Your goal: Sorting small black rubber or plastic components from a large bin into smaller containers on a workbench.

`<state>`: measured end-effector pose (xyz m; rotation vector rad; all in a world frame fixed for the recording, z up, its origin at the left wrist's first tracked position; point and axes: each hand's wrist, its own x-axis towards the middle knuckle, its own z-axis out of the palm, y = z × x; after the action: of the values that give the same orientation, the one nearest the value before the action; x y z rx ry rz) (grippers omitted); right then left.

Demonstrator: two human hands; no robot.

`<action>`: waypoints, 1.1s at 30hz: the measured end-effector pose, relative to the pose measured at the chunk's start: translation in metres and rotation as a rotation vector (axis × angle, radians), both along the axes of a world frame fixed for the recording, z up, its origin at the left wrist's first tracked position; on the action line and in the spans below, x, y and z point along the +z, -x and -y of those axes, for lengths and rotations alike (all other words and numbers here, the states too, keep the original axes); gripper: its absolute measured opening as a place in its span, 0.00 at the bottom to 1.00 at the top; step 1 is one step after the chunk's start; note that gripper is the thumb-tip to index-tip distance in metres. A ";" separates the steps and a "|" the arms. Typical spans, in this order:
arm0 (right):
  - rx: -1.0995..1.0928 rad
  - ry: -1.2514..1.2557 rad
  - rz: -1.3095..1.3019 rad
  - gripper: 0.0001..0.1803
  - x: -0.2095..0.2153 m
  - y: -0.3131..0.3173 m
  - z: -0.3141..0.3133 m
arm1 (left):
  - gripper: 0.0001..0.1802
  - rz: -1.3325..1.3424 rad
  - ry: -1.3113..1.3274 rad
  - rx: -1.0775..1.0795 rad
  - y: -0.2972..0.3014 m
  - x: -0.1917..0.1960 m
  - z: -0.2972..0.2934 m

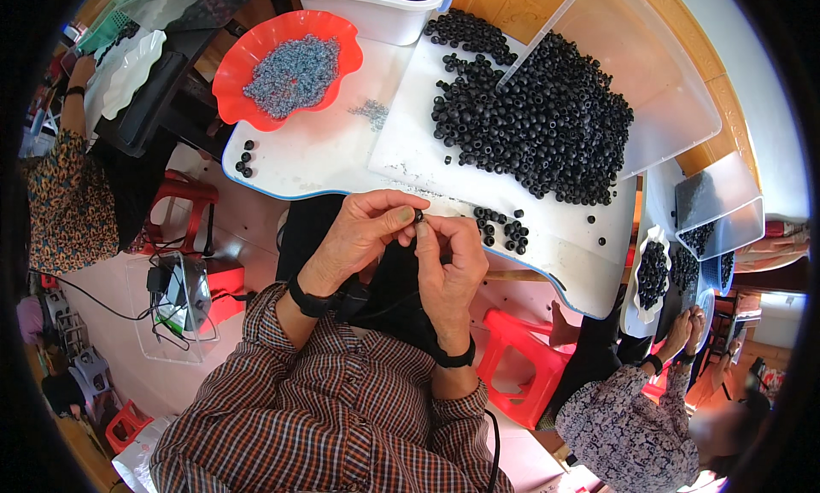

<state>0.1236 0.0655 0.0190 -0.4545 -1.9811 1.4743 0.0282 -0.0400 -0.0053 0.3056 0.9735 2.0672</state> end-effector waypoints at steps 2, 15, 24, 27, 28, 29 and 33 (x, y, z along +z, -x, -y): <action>0.001 -0.007 0.004 0.03 0.000 0.000 0.000 | 0.12 -0.022 0.016 0.005 0.000 0.001 0.000; -0.026 -0.069 0.042 0.03 0.001 -0.001 0.000 | 0.09 -0.135 0.074 0.061 -0.001 0.003 0.000; -0.062 -0.029 0.063 0.03 0.000 0.000 0.002 | 0.10 -0.192 0.124 0.066 -0.001 0.006 0.000; -0.071 -0.036 0.047 0.03 -0.002 0.001 0.002 | 0.11 -0.180 0.106 0.070 -0.002 0.006 0.000; -0.073 -0.042 0.040 0.03 -0.002 0.001 0.002 | 0.11 -0.174 0.098 0.074 -0.003 0.005 0.000; -0.078 -0.057 0.036 0.03 -0.003 0.002 0.002 | 0.11 -0.167 0.091 0.079 -0.003 0.005 0.000; -0.094 -0.117 0.042 0.03 -0.001 0.002 0.002 | 0.11 -0.144 0.074 0.074 -0.002 0.003 0.000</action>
<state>0.1219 0.0634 0.0179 -0.5247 -2.0372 1.2933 0.0305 -0.0395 -0.0018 0.3891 1.1616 2.0927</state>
